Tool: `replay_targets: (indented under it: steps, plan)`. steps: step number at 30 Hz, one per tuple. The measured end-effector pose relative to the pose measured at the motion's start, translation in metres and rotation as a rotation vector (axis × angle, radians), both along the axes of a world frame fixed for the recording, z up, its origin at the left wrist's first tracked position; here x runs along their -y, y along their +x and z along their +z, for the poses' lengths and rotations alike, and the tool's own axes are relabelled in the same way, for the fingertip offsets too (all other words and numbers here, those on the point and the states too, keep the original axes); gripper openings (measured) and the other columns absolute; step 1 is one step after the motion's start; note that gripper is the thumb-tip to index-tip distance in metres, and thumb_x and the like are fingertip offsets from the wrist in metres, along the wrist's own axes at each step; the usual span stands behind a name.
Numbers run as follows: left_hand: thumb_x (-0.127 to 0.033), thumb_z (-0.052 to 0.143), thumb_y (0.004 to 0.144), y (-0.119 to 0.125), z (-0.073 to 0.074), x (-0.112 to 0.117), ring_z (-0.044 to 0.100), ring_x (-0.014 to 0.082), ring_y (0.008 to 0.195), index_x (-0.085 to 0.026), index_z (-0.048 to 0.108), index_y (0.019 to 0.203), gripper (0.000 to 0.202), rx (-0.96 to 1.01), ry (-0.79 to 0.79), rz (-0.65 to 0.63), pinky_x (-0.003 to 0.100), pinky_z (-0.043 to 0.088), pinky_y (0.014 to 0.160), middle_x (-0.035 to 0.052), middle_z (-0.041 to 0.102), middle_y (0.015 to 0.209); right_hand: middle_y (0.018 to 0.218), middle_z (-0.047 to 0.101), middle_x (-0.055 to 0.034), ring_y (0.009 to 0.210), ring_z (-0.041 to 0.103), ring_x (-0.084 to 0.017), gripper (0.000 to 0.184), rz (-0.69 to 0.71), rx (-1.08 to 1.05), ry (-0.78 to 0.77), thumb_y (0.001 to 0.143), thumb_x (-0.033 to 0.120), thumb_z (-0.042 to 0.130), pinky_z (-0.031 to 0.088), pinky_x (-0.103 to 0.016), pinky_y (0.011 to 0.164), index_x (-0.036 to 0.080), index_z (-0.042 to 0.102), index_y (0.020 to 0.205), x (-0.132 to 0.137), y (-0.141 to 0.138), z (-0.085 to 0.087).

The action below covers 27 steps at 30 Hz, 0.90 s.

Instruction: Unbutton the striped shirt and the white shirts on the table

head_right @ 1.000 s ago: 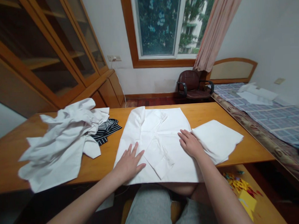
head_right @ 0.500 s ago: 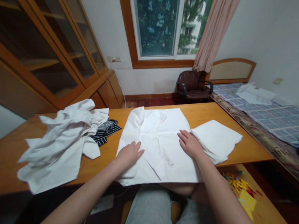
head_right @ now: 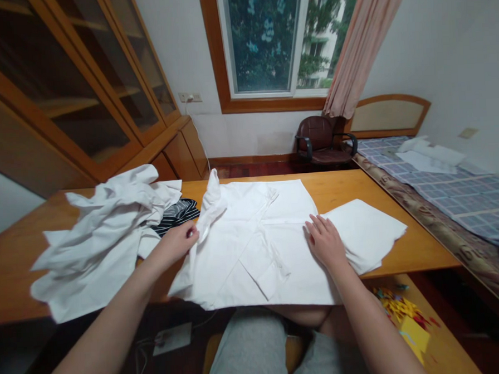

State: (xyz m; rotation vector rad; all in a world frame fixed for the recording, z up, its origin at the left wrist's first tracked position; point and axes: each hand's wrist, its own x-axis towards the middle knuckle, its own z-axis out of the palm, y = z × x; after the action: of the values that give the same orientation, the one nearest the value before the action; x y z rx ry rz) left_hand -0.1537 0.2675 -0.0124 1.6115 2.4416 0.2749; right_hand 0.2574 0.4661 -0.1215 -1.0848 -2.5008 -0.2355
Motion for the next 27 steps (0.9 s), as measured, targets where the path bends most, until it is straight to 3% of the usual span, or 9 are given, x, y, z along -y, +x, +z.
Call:
replay_targets:
  steps: [4,7,10,14,17,20,24,27]
  plan:
    - [-0.027,0.046,0.090,-0.047,-0.002,0.031,0.064,0.0197,0.080,-0.019,0.058,0.086,0.015,-0.011,-0.082,0.111,0.027,0.041,0.070,0.0036,0.068,0.083,0.155,0.043,-0.0124,0.136,0.044,-0.037,0.050,-0.146,-0.004,0.047,0.092,0.022,0.043,0.032,-0.061,0.114,0.022,0.052,0.141,-0.001,0.022,0.003]
    - [-0.025,0.045,0.090,-0.070,-0.010,0.051,0.065,0.0226,0.086,-0.017,0.060,0.089,0.017,-0.093,-0.167,0.184,0.029,0.043,0.075,0.0078,0.069,0.089,0.153,0.045,-0.0147,0.131,0.049,-0.037,0.052,-0.178,0.073,0.047,0.093,0.022,0.041,0.039,-0.057,0.109,0.022,0.049,0.144,-0.009,0.038,0.003]
    - [-0.033,0.045,0.092,-0.075,-0.015,0.064,0.065,0.0273,0.092,-0.015,0.063,0.097,0.026,-0.229,-0.160,0.231,0.035,0.046,0.079,0.0136,0.067,0.103,0.149,0.050,-0.0150,0.129,0.052,-0.035,0.054,-0.166,0.125,0.037,0.092,0.020,0.041,0.041,-0.054,0.107,0.022,0.048,0.145,-0.019,0.050,0.004]
    - [-0.035,0.044,0.093,-0.055,-0.020,0.060,0.058,0.0305,0.108,-0.015,0.063,0.115,0.035,-0.410,-0.012,0.134,0.039,0.047,0.092,0.0156,0.060,0.120,0.148,0.051,-0.0138,0.131,0.050,-0.034,0.054,-0.165,0.107,0.044,0.090,0.017,0.042,0.036,-0.056,0.111,0.023,0.050,0.143,-0.025,0.056,0.008]
    - [-0.031,0.045,0.093,-0.034,-0.026,0.045,0.052,0.0306,0.116,-0.016,0.061,0.123,0.038,-0.421,-0.001,0.035,0.040,0.044,0.099,0.0145,0.058,0.126,0.148,0.050,-0.0147,0.136,0.046,-0.034,0.053,-0.136,0.053,0.038,0.091,0.018,0.042,0.033,-0.056,0.114,0.019,0.050,0.142,-0.019,0.043,0.010]
    - [-0.025,0.045,0.091,-0.022,-0.036,0.030,0.047,0.0329,0.121,-0.014,0.059,0.130,0.042,-0.435,-0.038,0.020,0.042,0.045,0.097,0.0161,0.053,0.136,0.150,0.048,-0.0137,0.138,0.044,-0.033,0.051,-0.033,0.020,-0.014,0.093,0.022,0.042,0.036,-0.053,0.115,0.019,0.050,0.143,-0.002,0.014,0.009]
    - [-0.014,0.037,0.091,-0.023,-0.048,0.020,0.045,0.0353,0.123,-0.015,0.058,0.132,0.046,-0.469,-0.040,0.094,0.043,0.048,0.086,0.0182,0.048,0.142,0.153,0.045,-0.0125,0.140,0.042,-0.031,0.046,0.101,0.045,-0.139,0.099,0.031,0.041,0.036,-0.050,0.115,0.019,0.051,0.142,0.025,-0.031,0.000]
    - [-0.011,0.036,0.090,-0.033,-0.049,0.021,0.049,0.0345,0.118,-0.015,0.059,0.130,0.046,-0.468,-0.008,0.137,0.042,0.049,0.084,0.0190,0.048,0.141,0.154,0.045,-0.0111,0.142,0.039,-0.031,0.045,0.112,0.042,-0.200,0.101,0.034,0.038,0.034,-0.054,0.115,0.022,0.053,0.141,0.034,-0.044,-0.008]
